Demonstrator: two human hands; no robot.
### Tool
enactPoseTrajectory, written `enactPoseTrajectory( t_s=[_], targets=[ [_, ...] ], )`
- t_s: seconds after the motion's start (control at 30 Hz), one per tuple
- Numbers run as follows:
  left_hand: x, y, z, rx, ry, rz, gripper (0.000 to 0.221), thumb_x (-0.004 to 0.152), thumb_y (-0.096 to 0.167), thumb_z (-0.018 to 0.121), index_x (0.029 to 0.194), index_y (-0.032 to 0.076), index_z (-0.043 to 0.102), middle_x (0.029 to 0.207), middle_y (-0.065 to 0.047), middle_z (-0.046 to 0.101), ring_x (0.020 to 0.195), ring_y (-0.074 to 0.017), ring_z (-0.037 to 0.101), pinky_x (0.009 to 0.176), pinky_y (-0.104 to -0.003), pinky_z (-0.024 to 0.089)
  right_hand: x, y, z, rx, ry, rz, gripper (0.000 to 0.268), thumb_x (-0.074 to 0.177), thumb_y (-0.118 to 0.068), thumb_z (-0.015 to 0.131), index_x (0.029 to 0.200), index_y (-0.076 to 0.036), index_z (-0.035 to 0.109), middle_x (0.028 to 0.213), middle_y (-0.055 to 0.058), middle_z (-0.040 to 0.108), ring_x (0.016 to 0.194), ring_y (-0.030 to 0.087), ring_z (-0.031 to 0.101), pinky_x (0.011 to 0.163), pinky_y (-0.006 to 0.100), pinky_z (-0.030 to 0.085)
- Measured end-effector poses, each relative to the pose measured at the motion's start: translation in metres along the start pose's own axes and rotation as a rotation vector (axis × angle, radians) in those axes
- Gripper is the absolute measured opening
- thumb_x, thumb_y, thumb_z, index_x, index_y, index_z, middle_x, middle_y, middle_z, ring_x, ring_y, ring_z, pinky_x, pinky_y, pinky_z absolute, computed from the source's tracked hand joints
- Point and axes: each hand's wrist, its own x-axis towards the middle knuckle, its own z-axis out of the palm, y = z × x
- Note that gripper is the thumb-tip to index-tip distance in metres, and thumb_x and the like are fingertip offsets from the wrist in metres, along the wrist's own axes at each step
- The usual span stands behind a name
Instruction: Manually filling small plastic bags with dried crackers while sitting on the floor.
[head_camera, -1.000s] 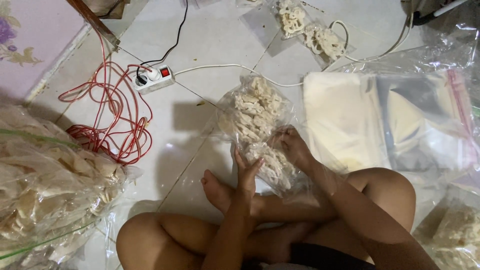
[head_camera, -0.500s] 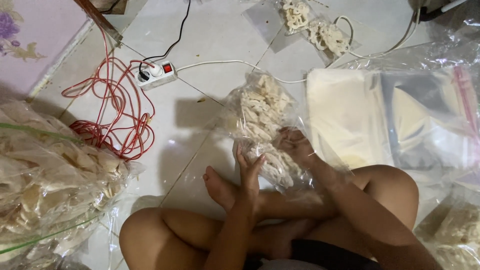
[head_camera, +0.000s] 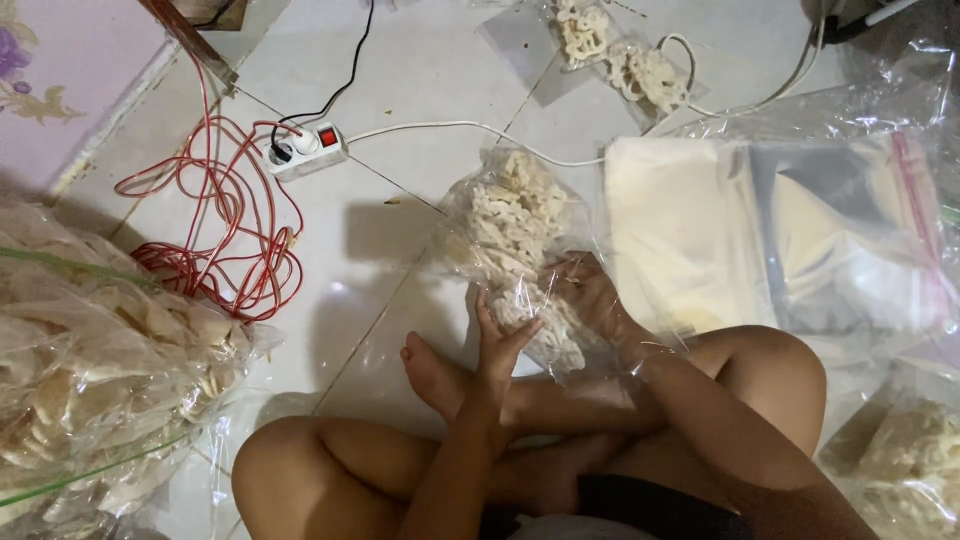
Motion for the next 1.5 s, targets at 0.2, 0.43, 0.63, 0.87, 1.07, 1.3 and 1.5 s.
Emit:
enactPoseTrajectory(
  t_s=[0.2,0.43,0.63,0.87,1.07,1.3,1.5],
  targets=[
    [0.0,0.023,0.002,-0.117,0.085,0.011,0.115,0.082,0.013,0.087,0.165,0.029,0.01,0.165,-0.027,0.011,0.154,-0.0423,0.02,0.12,-0.052,0.033,-0.03,0.003,-0.008,0.831,0.007,0.301,0.044,0.089,-0.026,0.075,0.126,-0.009,0.057,0.132,0.009,0.058,0.118,0.019,0.058,0.109,0.034,0.05],
    [-0.002,0.007,0.026,-0.06,0.195,-0.203,0.113,0.084,0.038,0.087,0.165,0.032,0.009,0.166,-0.03,0.009,0.154,-0.0458,0.017,0.119,-0.064,0.027,-0.068,-0.019,-0.041,0.734,-0.224,0.917,0.071,0.079,0.007,0.064,0.148,-0.005,0.046,0.157,0.005,0.047,0.145,0.019,0.044,0.125,0.036,0.029],
    [-0.031,0.029,0.054,0.117,0.207,-0.25,0.113,0.09,0.042,0.08,0.166,0.023,-0.001,0.167,-0.03,0.009,0.154,-0.0464,0.015,0.123,-0.061,0.021,-0.03,-0.037,-0.005,1.107,0.147,0.003,0.03,0.078,-0.013,0.075,0.094,-0.004,0.051,0.141,0.016,0.046,0.143,0.032,0.039,0.129,0.052,0.022],
    [-0.007,0.039,0.041,-0.055,0.301,-0.245,0.103,0.09,0.049,0.076,0.165,0.026,0.009,0.167,-0.029,0.012,0.154,-0.048,0.02,0.12,-0.064,0.024,-0.063,0.022,0.013,1.413,0.221,1.112,0.042,0.102,-0.018,0.058,0.141,-0.004,0.053,0.124,0.022,0.069,0.115,0.036,0.068,0.102,0.049,0.051],
    [0.021,0.033,0.023,-0.054,0.305,-0.265,0.109,0.087,0.058,0.077,0.166,0.027,0.008,0.169,-0.025,0.009,0.154,-0.0489,0.017,0.118,-0.068,0.023,0.003,-0.048,-0.066,0.725,-0.613,0.604,0.104,0.072,-0.032,0.091,0.158,-0.015,0.034,0.164,0.022,0.027,0.154,0.041,0.018,0.119,0.058,0.016],
    [0.053,-0.018,-0.002,0.058,0.285,-0.223,0.102,0.093,0.048,0.076,0.166,0.028,0.008,0.168,-0.024,0.014,0.152,-0.0478,0.026,0.113,-0.064,0.037,-0.004,-0.034,0.008,0.418,-0.404,0.687,0.105,0.072,-0.025,0.093,0.16,-0.034,0.036,0.169,0.015,0.009,0.131,0.037,0.057,0.104,0.048,0.056],
    [-0.006,0.037,0.035,-0.127,0.261,-0.304,0.117,0.082,0.042,0.087,0.16,0.049,0.0,0.17,-0.013,0.009,0.147,-0.0487,0.032,0.107,-0.07,0.036,0.01,-0.046,0.021,0.31,-0.124,0.363,0.06,0.09,-0.022,0.073,0.147,-0.019,0.056,0.166,0.014,0.021,0.127,0.024,0.054,0.088,0.028,0.055]
  ],
)
